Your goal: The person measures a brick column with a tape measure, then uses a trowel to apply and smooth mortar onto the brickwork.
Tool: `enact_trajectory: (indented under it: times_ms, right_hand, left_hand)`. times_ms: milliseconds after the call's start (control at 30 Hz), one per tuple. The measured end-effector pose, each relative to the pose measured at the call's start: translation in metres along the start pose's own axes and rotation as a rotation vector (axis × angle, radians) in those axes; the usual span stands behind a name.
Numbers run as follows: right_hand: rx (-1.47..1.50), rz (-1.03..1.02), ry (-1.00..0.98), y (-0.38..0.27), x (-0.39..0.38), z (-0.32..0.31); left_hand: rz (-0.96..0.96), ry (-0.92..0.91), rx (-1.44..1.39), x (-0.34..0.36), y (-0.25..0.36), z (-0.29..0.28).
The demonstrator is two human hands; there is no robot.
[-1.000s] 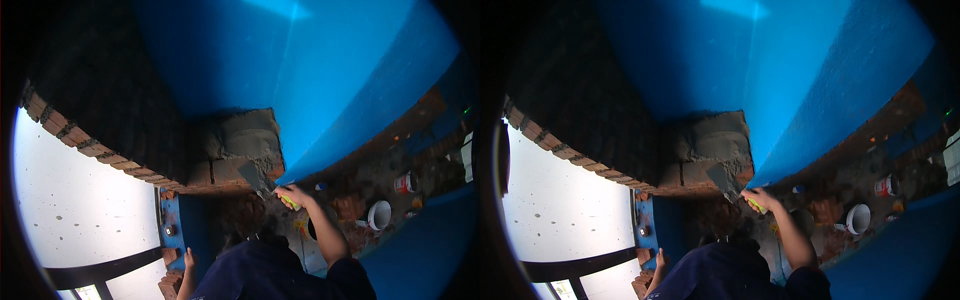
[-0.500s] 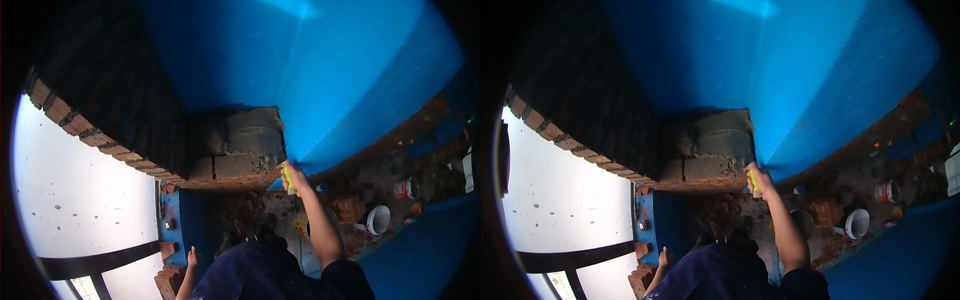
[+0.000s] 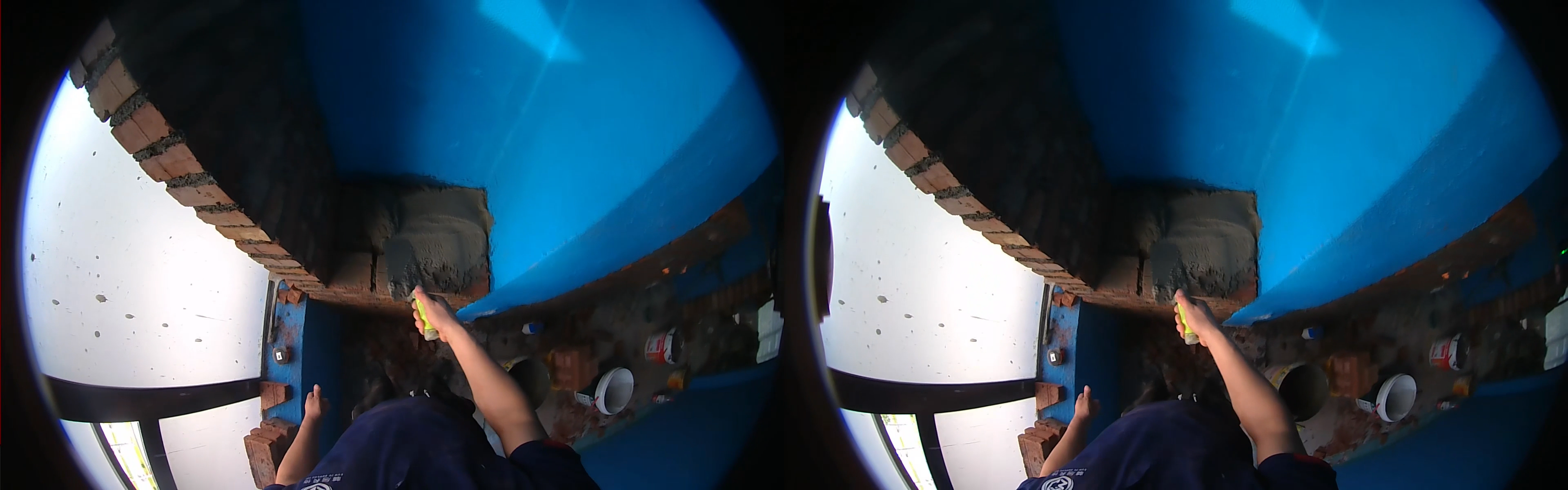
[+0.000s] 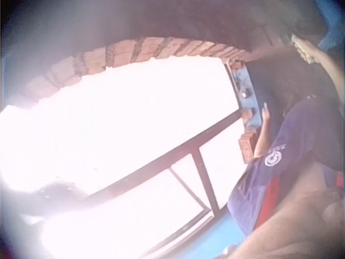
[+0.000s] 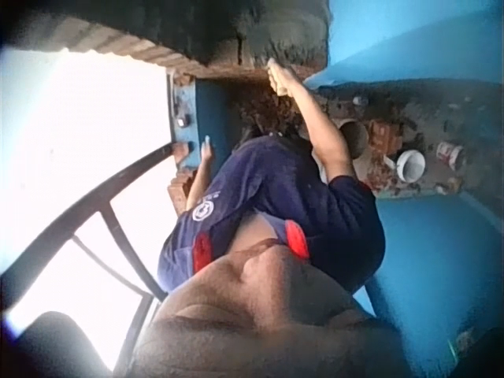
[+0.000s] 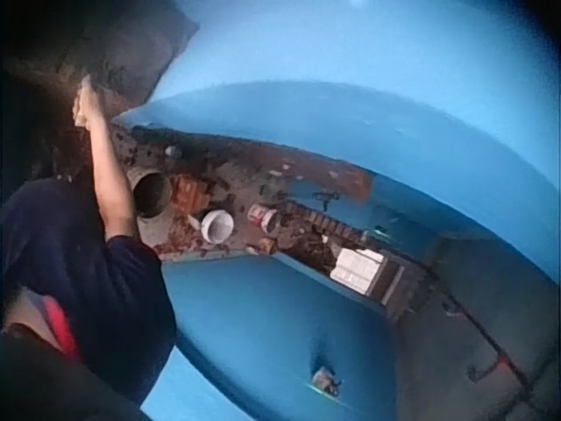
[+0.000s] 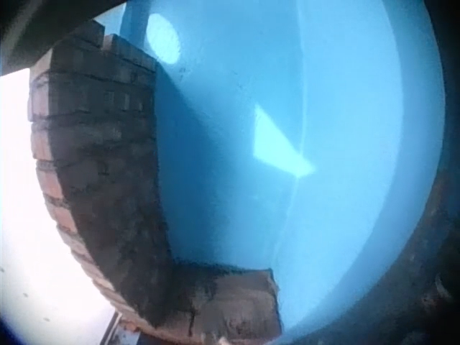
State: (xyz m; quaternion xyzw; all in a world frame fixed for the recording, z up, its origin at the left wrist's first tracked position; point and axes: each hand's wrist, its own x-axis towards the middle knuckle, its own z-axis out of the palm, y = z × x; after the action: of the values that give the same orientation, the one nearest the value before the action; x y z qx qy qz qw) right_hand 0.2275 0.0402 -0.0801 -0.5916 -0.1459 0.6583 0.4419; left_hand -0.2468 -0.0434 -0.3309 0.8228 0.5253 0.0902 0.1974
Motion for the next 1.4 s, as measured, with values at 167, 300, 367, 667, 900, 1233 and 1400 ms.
enact_trajectory:
  times_ms: [167,300,367,667,900,1233,1400]
  right_hand:
    - [-0.106,-0.073,0.208,-0.015,-0.012,-0.04]
    - [0.219,-0.055,0.363,-0.048,0.007,-0.109]
    - [0.277,-0.027,0.325,-0.06,0.027,-0.102]
    - [0.372,0.008,-0.099,-0.059,0.11,0.011]
    - [0.143,0.129,-0.14,-0.06,0.107,0.042]
    - [-0.859,-0.142,-0.063,-0.08,0.085,0.031]
    - [-1.343,-0.405,0.206,-0.097,0.081,-0.026]
  left_hand:
    - [0.039,0.218,0.031,0.019,0.011,-0.019]
    - [-0.793,-0.002,-0.889,0.027,0.048,-0.049]
    - [-0.675,-0.014,-0.66,0.01,0.041,-0.053]
    - [-1.148,0.022,-0.83,-0.041,0.033,-0.055]
    - [-1.119,0.002,-0.836,-0.037,0.031,-0.041]
    - [-0.857,0.005,-0.784,0.047,0.036,-0.05]
    - [-0.643,0.196,-0.85,0.043,0.034,-0.046]
